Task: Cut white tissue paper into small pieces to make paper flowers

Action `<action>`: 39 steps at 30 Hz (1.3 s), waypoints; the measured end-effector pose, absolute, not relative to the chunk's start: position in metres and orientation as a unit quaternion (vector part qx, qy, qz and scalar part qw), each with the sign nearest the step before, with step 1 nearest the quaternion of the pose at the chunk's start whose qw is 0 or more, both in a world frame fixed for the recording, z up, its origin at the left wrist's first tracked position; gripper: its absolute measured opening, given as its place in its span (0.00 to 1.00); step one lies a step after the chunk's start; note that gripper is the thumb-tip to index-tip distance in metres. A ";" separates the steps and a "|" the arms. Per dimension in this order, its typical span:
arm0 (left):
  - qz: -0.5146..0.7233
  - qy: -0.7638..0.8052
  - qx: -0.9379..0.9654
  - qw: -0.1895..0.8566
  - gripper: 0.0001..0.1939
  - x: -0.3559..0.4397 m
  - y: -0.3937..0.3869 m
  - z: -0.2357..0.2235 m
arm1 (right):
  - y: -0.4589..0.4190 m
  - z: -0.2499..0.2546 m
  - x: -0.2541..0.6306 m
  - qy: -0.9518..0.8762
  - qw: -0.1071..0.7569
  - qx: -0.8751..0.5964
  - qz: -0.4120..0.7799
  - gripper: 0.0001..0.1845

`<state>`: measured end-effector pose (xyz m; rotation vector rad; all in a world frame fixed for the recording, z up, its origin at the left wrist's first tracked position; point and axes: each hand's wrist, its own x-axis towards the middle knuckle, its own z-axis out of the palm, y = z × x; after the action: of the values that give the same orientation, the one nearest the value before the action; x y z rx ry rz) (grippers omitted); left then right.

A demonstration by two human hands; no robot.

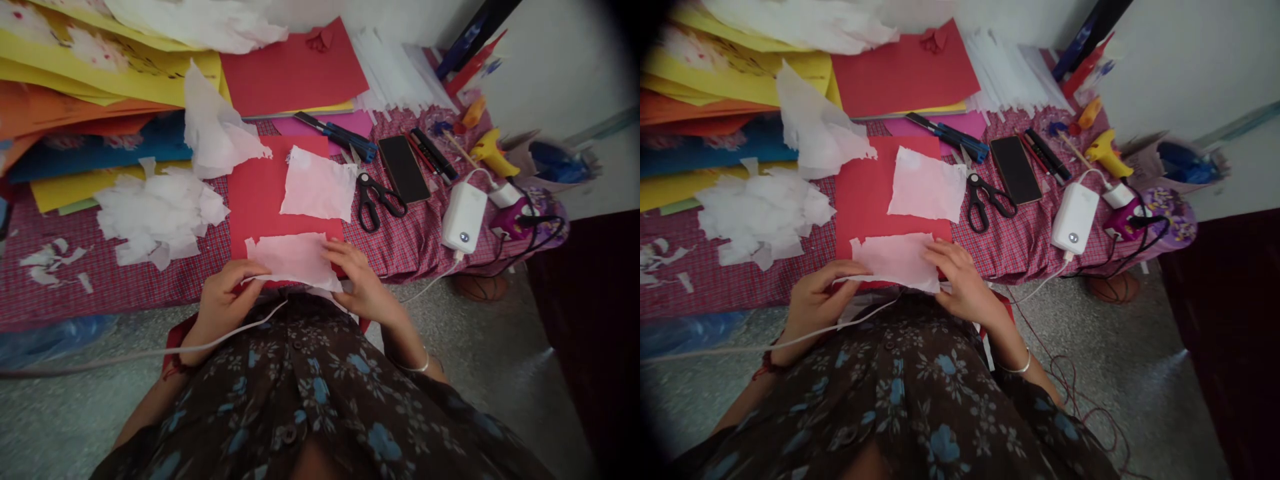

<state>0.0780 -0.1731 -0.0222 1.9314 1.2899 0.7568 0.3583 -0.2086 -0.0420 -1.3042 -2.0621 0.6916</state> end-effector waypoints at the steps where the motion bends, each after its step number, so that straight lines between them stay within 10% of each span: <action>1: 0.286 0.509 0.736 0.342 0.07 0.079 -0.172 -0.022 | -0.206 -0.043 0.354 -0.773 0.312 -0.486 0.261 0.27; 6: 0.285 0.598 0.685 0.305 0.12 0.085 -0.163 -0.030 | -0.189 -0.058 0.336 -0.668 0.370 -0.608 0.218 0.05; 18: 0.261 0.612 0.675 0.319 0.22 0.083 -0.158 -0.037 | -0.183 -0.058 0.329 -0.640 0.342 -0.657 0.205 0.27; 39: 0.322 0.506 0.746 0.289 0.25 0.067 -0.164 -0.046 | -0.188 -0.061 0.335 -0.664 0.368 -0.615 0.215 0.31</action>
<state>0.0669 -0.1642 -0.0457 1.9921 1.3492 0.8585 0.3347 -0.1881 -0.0614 -1.5786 -1.7041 0.5529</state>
